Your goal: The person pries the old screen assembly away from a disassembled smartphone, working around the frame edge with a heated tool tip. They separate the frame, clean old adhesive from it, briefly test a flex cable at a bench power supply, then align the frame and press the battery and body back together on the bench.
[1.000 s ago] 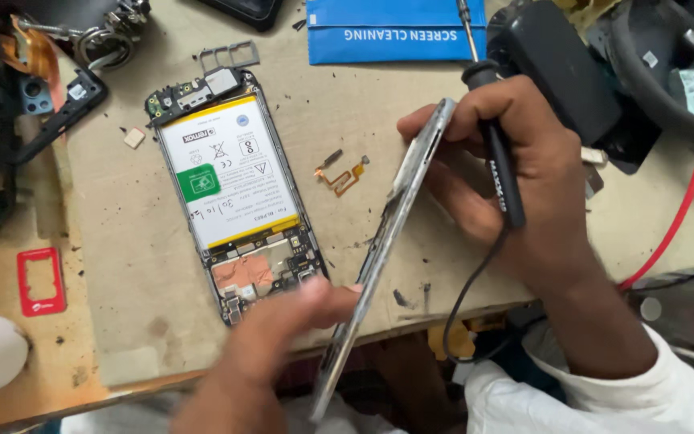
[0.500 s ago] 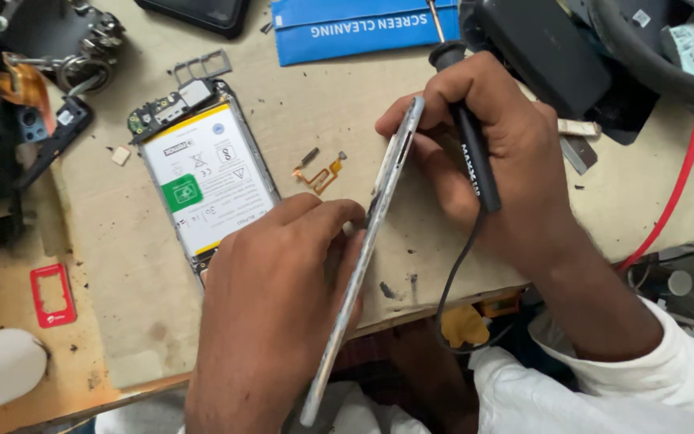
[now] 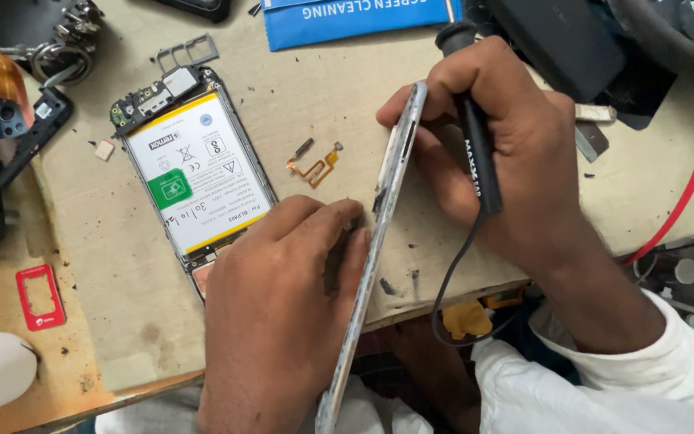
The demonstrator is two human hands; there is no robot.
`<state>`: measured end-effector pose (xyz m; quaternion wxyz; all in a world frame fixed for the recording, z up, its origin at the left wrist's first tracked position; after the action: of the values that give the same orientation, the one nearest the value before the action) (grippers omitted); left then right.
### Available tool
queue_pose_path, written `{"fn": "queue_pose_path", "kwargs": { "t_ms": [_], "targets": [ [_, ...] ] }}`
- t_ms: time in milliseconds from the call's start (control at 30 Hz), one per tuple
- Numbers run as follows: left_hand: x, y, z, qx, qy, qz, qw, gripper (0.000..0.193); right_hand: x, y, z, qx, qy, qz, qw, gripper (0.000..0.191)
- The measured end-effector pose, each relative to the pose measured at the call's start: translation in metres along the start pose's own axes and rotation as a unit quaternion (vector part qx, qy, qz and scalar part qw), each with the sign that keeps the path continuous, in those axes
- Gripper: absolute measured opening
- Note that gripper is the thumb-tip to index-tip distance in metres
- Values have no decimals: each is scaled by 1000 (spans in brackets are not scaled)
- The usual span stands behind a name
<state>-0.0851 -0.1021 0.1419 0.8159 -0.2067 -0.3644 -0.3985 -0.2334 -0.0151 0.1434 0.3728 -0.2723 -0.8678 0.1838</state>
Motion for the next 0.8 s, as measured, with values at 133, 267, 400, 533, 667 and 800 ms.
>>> {"fn": "queue_pose_path", "kwargs": {
  "t_ms": [133, 267, 400, 533, 667, 800],
  "targets": [
    [1, 4, -4, 0, -4, -3, 1000, 16, -4, -1, -4, -10, 7, -8, 1000, 34],
    [5, 8, -8, -2, 0, -7, 1000, 15, -10, -2, -11, 4, -7, -25, 1000, 34],
    [8, 13, -17, 13, 12, -29, 999, 15, -16, 1, -14, -13, 12, -18, 1000, 31],
    [15, 18, -24, 2, 19, -29, 999, 20, -24, 4, -17, -38, 32, -16, 999, 29],
    [22, 25, -32, 3, 25, -26, 999, 24, -32, 9, -32, 22, 28, -21, 999, 29],
    [27, 36, -40, -3, 33, -20, 999, 26, -44, 13, -39, 20, 30, -20, 999, 29]
  ]
}}
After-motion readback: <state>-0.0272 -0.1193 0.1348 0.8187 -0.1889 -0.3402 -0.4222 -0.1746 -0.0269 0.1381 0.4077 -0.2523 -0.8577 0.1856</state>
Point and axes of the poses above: each hand's wrist, its own y-axis away from the middle knuckle, its own x-axis out of the back of the hand, z = x × y, the point moved 6 cm from there along -y, towards the middle knuckle, and after that the axes turned 4 degrees about x, right-handed, at the moved point
